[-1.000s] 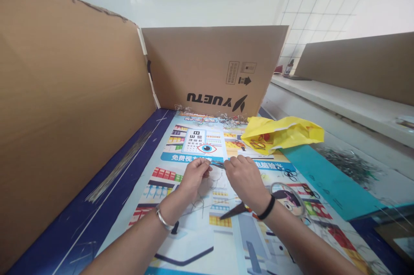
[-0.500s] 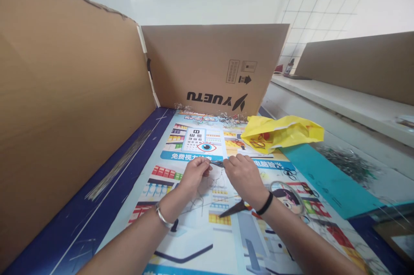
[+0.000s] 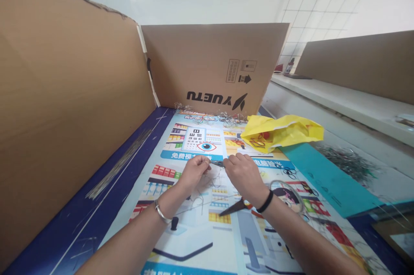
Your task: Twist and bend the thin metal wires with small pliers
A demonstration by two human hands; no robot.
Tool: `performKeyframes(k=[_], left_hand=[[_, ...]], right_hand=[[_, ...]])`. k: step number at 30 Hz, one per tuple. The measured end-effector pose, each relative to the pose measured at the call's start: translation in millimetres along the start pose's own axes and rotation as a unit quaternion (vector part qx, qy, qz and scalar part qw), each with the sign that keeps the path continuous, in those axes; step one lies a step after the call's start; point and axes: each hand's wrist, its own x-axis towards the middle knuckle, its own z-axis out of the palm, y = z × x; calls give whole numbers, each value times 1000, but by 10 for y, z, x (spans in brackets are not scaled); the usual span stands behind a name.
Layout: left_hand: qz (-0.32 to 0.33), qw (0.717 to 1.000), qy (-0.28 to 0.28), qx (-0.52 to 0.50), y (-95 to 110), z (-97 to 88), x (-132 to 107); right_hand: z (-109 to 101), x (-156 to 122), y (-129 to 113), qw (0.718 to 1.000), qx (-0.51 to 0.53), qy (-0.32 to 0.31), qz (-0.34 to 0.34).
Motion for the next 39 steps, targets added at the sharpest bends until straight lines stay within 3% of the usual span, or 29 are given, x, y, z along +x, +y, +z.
performKeyframes(k=[14, 19, 23, 26, 31, 39], left_hand=[[16, 999, -37, 12, -35, -57, 30], [-15, 999, -30, 7, 11, -75, 61], [-21, 999, -46, 11, 43, -108, 73], [-27, 996, -76, 22, 50, -118, 68], [-3, 992, -118, 43, 24, -118, 67], [-12, 991, -123, 58, 26, -120, 61]], right_hand=[[-1, 13, -2, 1000, 20, -22, 6], [-187, 72, 228, 998, 57, -37, -7], [-266, 90, 427, 998, 49, 28, 14], [-238, 89, 438, 997, 30, 66, -33], [-158, 83, 328, 987, 20, 55, -151], [-89, 49, 243, 988, 0, 45, -146]])
